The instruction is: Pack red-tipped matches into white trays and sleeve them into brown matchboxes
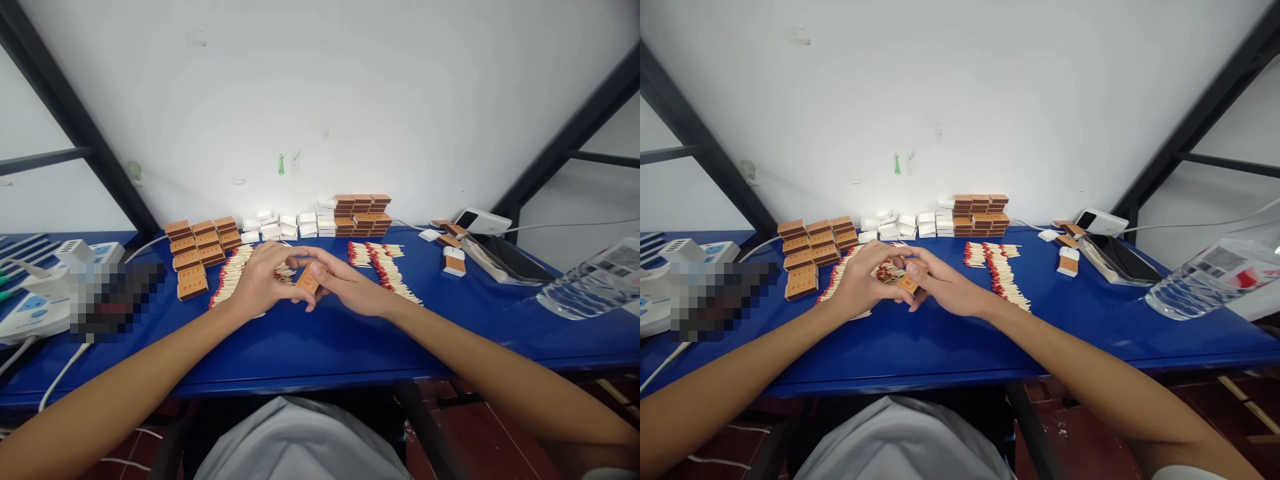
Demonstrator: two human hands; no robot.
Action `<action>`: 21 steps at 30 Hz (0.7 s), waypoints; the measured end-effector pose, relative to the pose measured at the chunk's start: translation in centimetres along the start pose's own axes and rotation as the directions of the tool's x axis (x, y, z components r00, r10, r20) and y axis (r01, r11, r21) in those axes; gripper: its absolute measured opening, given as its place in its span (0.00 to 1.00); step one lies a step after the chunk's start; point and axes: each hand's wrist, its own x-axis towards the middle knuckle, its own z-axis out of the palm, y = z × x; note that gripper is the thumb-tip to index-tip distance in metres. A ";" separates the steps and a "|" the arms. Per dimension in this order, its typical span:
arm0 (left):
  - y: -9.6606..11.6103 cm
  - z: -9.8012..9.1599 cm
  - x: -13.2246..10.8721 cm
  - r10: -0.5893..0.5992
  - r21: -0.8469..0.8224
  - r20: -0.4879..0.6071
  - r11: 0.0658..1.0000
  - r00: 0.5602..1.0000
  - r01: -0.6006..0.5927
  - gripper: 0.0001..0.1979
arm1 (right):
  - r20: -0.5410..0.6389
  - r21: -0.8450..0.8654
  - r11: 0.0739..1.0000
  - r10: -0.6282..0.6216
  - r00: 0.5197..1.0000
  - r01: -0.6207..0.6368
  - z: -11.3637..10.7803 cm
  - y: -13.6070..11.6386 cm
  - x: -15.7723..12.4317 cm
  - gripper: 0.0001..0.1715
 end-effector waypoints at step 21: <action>2.1 -1.1 0.6 -0.081 0.187 0.239 0.982 0.968 0.036 0.19 | -0.088 0.061 0.998 0.017 0.996 -0.012 0.2 -0.6 -0.4 0.44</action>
